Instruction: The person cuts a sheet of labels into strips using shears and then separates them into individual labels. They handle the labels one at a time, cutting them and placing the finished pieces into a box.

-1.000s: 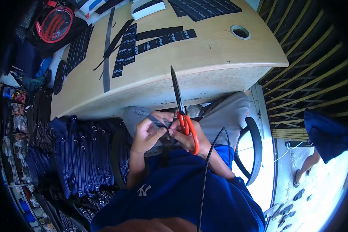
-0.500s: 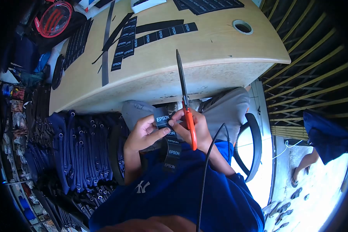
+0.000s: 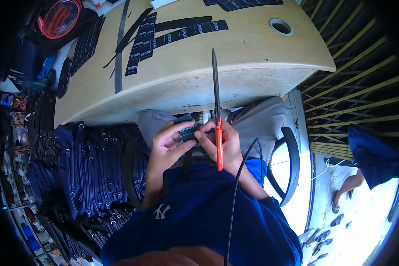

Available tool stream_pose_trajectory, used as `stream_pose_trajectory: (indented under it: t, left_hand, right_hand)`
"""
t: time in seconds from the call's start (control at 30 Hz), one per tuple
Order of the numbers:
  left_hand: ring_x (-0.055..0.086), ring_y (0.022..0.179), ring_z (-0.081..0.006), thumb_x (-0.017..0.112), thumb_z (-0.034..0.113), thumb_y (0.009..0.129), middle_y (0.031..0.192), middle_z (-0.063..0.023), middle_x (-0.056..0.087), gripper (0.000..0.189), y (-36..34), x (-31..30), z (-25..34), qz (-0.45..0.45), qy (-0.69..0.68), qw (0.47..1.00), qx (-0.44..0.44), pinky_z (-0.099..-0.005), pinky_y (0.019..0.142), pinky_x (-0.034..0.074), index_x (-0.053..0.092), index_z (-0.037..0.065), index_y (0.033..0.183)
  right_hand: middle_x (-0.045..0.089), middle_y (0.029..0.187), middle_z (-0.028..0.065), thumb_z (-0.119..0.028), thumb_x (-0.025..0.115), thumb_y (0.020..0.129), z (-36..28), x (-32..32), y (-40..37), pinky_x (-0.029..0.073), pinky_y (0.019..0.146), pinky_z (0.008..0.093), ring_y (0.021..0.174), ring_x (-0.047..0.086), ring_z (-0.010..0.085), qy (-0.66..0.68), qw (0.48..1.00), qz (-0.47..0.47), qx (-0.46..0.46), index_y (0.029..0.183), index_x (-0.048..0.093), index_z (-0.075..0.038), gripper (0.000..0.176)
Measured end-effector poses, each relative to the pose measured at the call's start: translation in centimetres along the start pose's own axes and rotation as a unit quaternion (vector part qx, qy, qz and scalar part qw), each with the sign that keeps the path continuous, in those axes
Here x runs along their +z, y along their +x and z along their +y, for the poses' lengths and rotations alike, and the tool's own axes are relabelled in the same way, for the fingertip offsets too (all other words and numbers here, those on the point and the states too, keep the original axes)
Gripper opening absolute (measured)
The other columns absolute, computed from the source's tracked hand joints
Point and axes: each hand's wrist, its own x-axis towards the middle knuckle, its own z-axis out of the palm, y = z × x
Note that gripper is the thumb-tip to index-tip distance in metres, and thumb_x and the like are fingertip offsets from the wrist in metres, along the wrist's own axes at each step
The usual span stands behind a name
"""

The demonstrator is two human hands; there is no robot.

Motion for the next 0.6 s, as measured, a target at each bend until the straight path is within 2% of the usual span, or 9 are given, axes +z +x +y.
stream_pose_trajectory:
  t: [0.1, 0.13, 0.17, 0.23, 0.27, 0.3, 0.33, 0.4, 0.6]
  left_hand:
    - [0.057, 0.092, -0.0117, 0.067, -0.007, 0.077, 0.112, -0.0092, 0.054, 0.044, 0.1, -0.9, 0.2, -0.011, 0.004, 1.0, -0.012, -0.0221, 0.073, 0.048, 0.056, -0.002, 0.12]
    - [0.058, 0.091, -0.0115, 0.067, -0.007, 0.077, 0.112, -0.0095, 0.054, 0.045, 0.1, -1.3, 0.6, -0.02, 0.011, 0.999, -0.025, -0.022, 0.073, 0.048, 0.055, -0.001, 0.12]
    - [0.058, 0.09, -0.0112, 0.067, -0.007, 0.077, 0.113, -0.0097, 0.054, 0.046, 0.1, -1.8, 0.9, -0.028, 0.018, 0.999, -0.039, -0.0219, 0.072, 0.049, 0.055, -0.001, 0.121]
    - [0.058, 0.089, -0.0098, 0.069, -0.007, 0.075, 0.118, -0.0109, 0.054, 0.05, 0.1, -2.9, 1.3, -0.032, 0.05, 0.996, -0.062, -0.0214, 0.073, 0.049, 0.054, 0.0, 0.122]
    - [0.058, 0.089, -0.0084, 0.07, -0.006, 0.074, 0.121, -0.0107, 0.055, 0.051, 0.3, -3.2, 1.5, -0.045, 0.056, 0.996, -0.056, -0.021, 0.073, 0.049, 0.054, 0.001, 0.123]
    - [0.058, 0.089, -0.007, 0.071, -0.005, 0.074, 0.124, -0.0106, 0.055, 0.053, 0.3, -3.6, 1.9, -0.056, 0.062, 0.995, -0.051, -0.0206, 0.073, 0.049, 0.054, 0.002, 0.124]
    - [0.058, 0.086, -0.0047, 0.073, -0.003, 0.072, 0.123, -0.0089, 0.057, 0.057, 0.3, -4.0, 3.1, -0.073, 0.094, 0.985, -0.125, -0.0203, 0.074, 0.049, 0.053, 0.004, 0.125]
    - [0.056, 0.082, -0.0034, 0.072, -0.004, 0.072, 0.118, -0.0073, 0.06, 0.057, 0.8, -4.5, 3.2, -0.091, 0.088, 0.988, -0.093, -0.0186, 0.072, 0.046, 0.052, 0.001, 0.125]
    - [0.061, 0.077, -0.0052, 0.076, 0.004, 0.07, 0.114, -0.0145, 0.062, 0.054, 2.0, -5.8, 4.9, -0.174, 0.166, 0.966, -0.098, -0.0182, 0.072, 0.046, 0.057, -0.002, 0.119]
  right_hand:
    - [0.057, 0.078, 0.0001, -0.008, 0.069, 0.08, 0.5, -1.6, -0.5, 0.034, 0.049, 0.0142, 0.055, 0.045, -0.0013, 0.01, 0.996, -0.085, -0.015, 0.09, 0.052, -0.001, 0.021]
    - [0.057, 0.078, 0.0, -0.026, 0.073, 0.079, 0.6, -1.8, -0.7, 0.033, 0.048, 0.0159, 0.054, 0.044, -0.0011, 0.071, 0.993, -0.09, 0.002, 0.095, 0.051, 0.0, 0.037]
    - [0.057, 0.078, 0.0, -0.026, 0.073, 0.079, 0.6, -2.4, -0.9, 0.033, 0.048, 0.0159, 0.054, 0.044, -0.0011, 0.071, 0.993, -0.093, 0.006, 0.095, 0.051, 0.0, 0.037]
    - [0.056, 0.08, 0.0003, -0.046, 0.072, 0.075, 0.3, -4.5, -1.3, 0.033, 0.047, 0.0185, 0.053, 0.043, -0.0004, 0.026, 0.984, -0.175, 0.031, 0.098, 0.05, 0.0, 0.057]
    - [0.056, 0.084, 0.0048, -0.062, 0.067, 0.071, 0.4, -5.4, -1.7, 0.038, 0.054, 0.0242, 0.059, 0.048, 0.0079, -0.065, 0.977, -0.196, 0.056, 0.099, 0.05, 0.002, 0.072]
    - [0.056, 0.084, 0.0048, -0.062, 0.067, 0.071, 0.2, -5.9, -2.0, 0.038, 0.054, 0.0242, 0.059, 0.048, 0.0079, -0.066, 0.975, -0.203, 0.058, 0.099, 0.05, 0.002, 0.072]
    - [0.055, 0.087, 0.0073, -0.064, 0.065, 0.071, -0.2, -6.2, -2.2, 0.04, 0.06, 0.0272, 0.064, 0.05, 0.0131, -0.083, 0.964, -0.243, 0.068, 0.099, 0.05, 0.002, 0.074]
    - [0.052, 0.093, 0.012, -0.068, 0.062, 0.07, -0.9, -6.8, -2.5, 0.04, 0.073, 0.0333, 0.08, 0.051, 0.0236, -0.09, 0.944, -0.302, 0.101, 0.099, 0.049, 0.001, 0.076]
    - [0.049, 0.082, 0.0072, -0.054, 0.07, 0.07, -0.6, -9.7, -2.6, 0.04, 0.066, 0.0321, 0.07, 0.049, 0.02, -0.138, 0.878, -0.434, 0.146, 0.098, 0.049, -0.001, 0.064]
